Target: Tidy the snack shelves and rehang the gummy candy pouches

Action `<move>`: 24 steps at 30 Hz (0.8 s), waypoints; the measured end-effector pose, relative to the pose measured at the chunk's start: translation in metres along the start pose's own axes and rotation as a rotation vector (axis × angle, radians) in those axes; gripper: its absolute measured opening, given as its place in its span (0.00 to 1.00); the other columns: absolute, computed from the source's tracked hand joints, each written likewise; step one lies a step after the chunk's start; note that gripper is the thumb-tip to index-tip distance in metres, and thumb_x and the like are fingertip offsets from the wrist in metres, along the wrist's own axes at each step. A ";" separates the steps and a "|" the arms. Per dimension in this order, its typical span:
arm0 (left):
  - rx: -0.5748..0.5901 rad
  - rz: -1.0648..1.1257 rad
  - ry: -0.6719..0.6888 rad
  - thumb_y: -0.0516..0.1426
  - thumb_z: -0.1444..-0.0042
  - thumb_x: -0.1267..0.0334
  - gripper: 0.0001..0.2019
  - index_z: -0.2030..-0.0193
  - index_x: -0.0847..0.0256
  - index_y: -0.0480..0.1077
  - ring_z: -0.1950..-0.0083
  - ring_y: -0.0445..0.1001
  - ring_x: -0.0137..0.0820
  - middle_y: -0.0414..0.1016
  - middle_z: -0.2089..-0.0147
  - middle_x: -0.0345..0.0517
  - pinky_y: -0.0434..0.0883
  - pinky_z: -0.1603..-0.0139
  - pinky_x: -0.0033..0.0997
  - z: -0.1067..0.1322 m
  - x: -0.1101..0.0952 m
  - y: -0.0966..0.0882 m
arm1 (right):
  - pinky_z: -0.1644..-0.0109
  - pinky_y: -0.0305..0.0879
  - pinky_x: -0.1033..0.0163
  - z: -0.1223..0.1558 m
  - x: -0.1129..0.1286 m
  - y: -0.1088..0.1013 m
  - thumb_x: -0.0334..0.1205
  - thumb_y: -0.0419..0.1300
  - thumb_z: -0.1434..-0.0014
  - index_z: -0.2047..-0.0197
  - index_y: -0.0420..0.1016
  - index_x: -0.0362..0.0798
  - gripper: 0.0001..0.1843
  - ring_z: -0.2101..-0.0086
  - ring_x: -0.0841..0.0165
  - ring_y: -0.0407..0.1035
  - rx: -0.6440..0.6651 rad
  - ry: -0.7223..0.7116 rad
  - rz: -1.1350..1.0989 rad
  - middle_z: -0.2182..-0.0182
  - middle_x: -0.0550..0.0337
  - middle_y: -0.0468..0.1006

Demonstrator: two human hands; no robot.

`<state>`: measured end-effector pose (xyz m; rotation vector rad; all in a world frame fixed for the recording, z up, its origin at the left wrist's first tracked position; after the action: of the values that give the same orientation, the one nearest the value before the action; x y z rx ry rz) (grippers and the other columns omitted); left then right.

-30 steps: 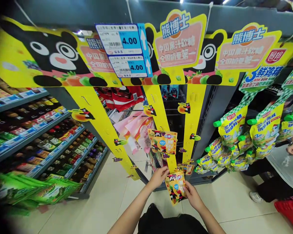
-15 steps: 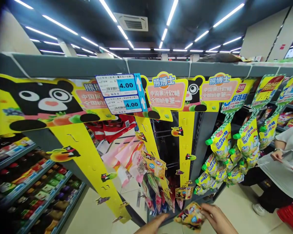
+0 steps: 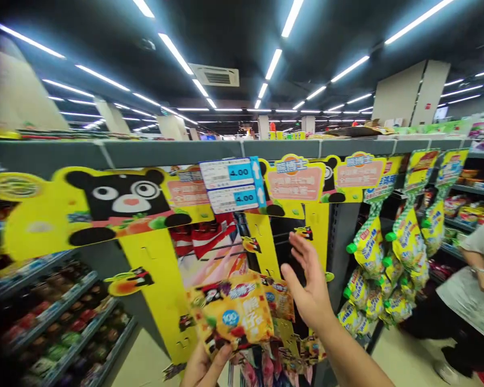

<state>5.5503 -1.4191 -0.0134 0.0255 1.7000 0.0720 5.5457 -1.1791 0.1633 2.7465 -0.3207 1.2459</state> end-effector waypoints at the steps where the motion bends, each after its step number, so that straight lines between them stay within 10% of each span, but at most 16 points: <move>1: -0.021 0.047 0.011 0.62 0.50 0.35 0.37 0.43 0.63 0.70 0.44 0.76 0.46 0.77 0.46 0.58 0.73 0.43 0.40 -0.001 -0.010 0.001 | 0.30 0.60 0.58 -0.015 0.003 0.008 0.47 0.62 0.35 0.35 0.62 0.56 0.27 0.35 0.66 0.59 -0.010 0.006 -0.014 0.35 0.55 0.62; 13: 0.174 0.147 0.226 0.59 0.39 0.47 0.31 0.34 0.62 0.64 0.37 0.72 0.43 0.71 0.37 0.57 0.72 0.38 0.38 -0.022 -0.104 0.026 | 0.53 0.74 0.60 -0.057 -0.011 0.063 0.56 0.74 0.54 0.60 0.76 0.45 0.27 0.61 0.63 0.76 0.102 0.525 -0.542 0.64 0.56 0.80; 24: -0.129 0.077 0.235 0.64 0.47 0.41 0.39 0.34 0.63 0.65 0.29 0.62 0.44 0.64 0.31 0.54 0.66 0.32 0.35 -0.011 -0.125 0.028 | 0.68 0.72 0.64 -0.080 0.000 0.055 0.50 0.77 0.62 0.67 0.80 0.42 0.23 0.73 0.67 0.74 0.294 0.617 -0.404 0.68 0.52 0.80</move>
<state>5.5545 -1.3986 0.1137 -0.0143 1.9255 0.2506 5.4745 -1.2178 0.2165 2.2749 0.4783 2.0140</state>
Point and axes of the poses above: each hand's wrist, its own z-axis away from the middle knuckle, its own y-axis out of the palm, x = y × z, the point moved 7 cm from there along -z, towards the middle knuckle
